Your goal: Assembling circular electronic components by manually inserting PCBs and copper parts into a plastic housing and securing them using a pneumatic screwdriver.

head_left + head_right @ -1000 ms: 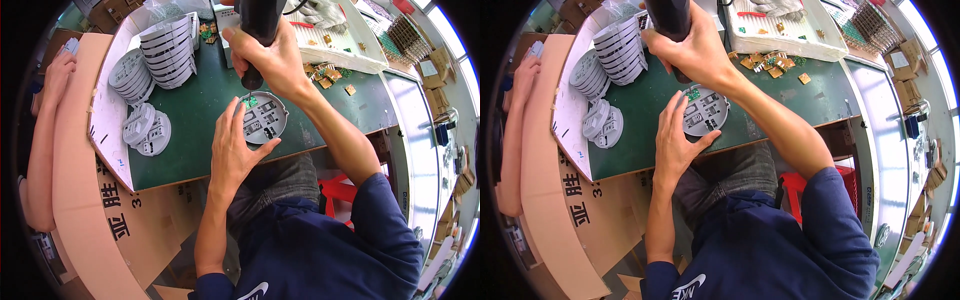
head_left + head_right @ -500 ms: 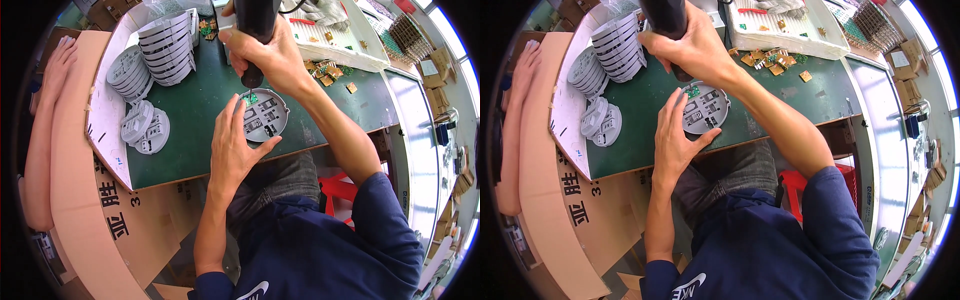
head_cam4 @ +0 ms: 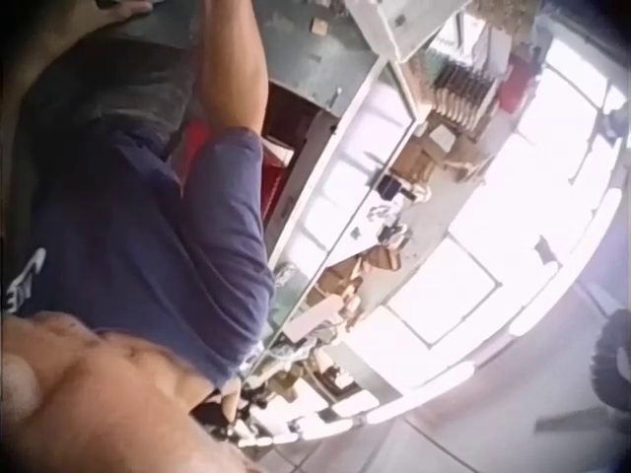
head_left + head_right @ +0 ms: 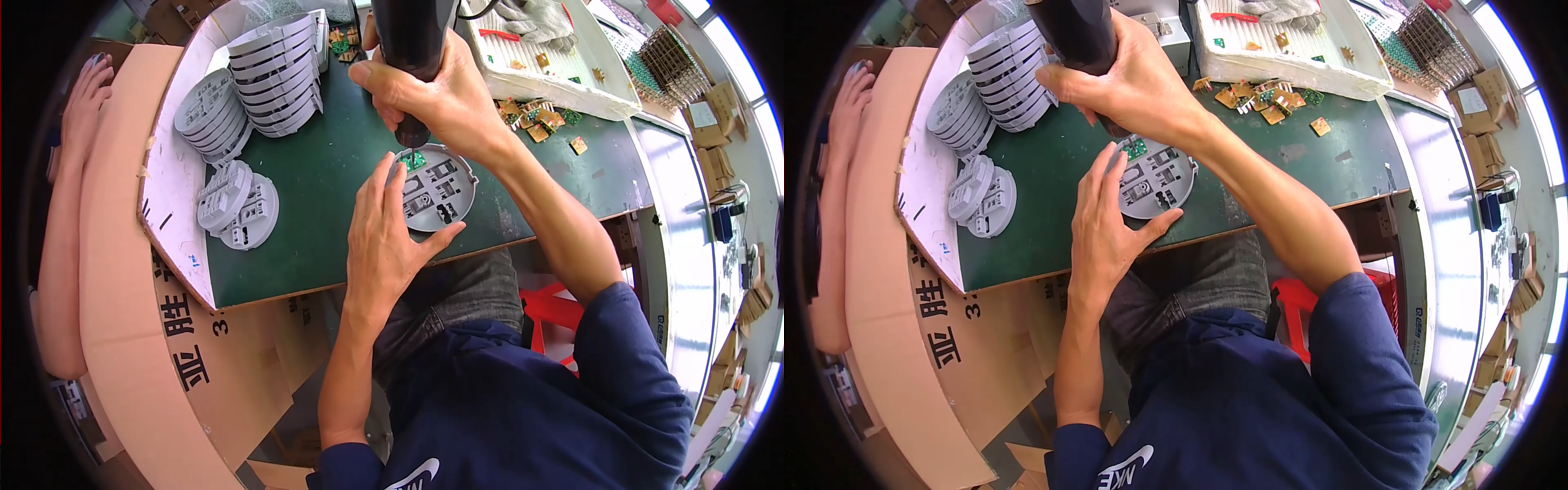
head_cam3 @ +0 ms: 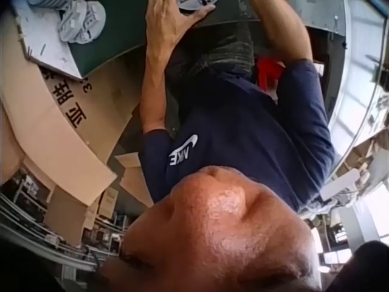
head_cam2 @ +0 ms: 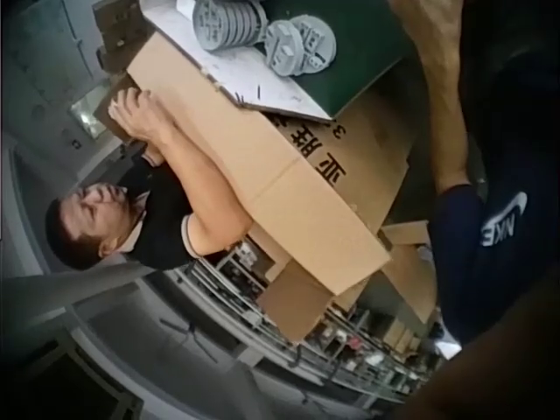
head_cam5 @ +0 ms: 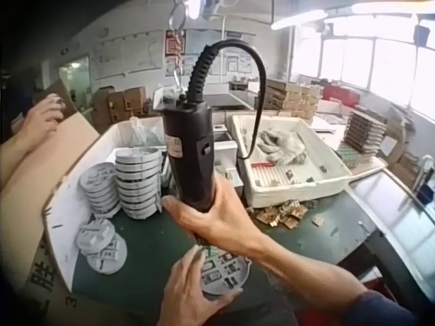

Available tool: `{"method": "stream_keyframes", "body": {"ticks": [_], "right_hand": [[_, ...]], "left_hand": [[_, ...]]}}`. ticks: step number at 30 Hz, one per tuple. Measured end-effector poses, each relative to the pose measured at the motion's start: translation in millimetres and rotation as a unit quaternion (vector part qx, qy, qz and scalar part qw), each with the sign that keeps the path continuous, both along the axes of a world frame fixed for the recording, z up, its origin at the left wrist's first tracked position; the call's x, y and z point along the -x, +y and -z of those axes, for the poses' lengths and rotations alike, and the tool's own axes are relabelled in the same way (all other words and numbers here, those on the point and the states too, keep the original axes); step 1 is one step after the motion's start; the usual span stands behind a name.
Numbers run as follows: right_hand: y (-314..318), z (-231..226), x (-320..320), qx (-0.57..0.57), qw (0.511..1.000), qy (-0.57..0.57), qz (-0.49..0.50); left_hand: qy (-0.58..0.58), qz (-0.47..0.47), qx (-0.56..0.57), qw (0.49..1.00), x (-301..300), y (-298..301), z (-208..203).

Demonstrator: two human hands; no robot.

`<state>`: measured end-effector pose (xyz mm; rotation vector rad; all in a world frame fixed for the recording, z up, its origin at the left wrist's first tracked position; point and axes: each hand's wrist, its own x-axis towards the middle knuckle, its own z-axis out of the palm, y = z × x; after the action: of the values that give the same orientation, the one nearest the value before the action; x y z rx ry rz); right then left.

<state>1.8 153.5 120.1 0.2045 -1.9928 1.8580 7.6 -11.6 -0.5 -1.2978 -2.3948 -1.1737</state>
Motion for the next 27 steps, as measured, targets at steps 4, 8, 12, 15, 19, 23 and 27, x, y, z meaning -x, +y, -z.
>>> {"method": "stream_keyframes", "body": {"ticks": [4, 8, 12, 15, 19, 23, 27], "right_hand": [[3.1, 5.1, 11.6, -0.078, 0.995, -0.038, 0.039], [21.1, -10.8, 34.5, -0.015, 0.995, 0.069, 0.068], [31.5, -22.3, 44.6, -0.085, 0.98, 0.098, 0.154], [7.0, -37.9, 15.4, -0.149, 0.969, 0.006, 0.198], [23.6, 23.2, -33.5, -0.326, 0.917, 0.053, 0.223], [-0.6, 56.8, -92.2, -0.558, 0.825, -0.039, 0.077], [-4.9, 86.1, -94.1, -0.592, 0.802, -0.059, 0.058]], "left_hand": [[-0.005, -0.007, 0.005, 1.0, 0.6, -2.6, 1.2], [-0.006, -0.007, 0.004, 1.0, 0.2, -2.6, -1.0], [-0.003, -0.001, 0.012, 1.0, 0.7, -0.7, 1.6], [-0.014, 0.018, -0.009, 1.0, 1.3, -11.6, -2.3], [0.001, -0.06, -0.09, 0.994, 38.3, -58.0, -34.1], [0.014, -0.263, 0.037, 0.964, 110.7, -119.5, -55.5], [-0.099, -0.273, 0.231, 0.929, 150.6, -131.0, -65.4]]}}
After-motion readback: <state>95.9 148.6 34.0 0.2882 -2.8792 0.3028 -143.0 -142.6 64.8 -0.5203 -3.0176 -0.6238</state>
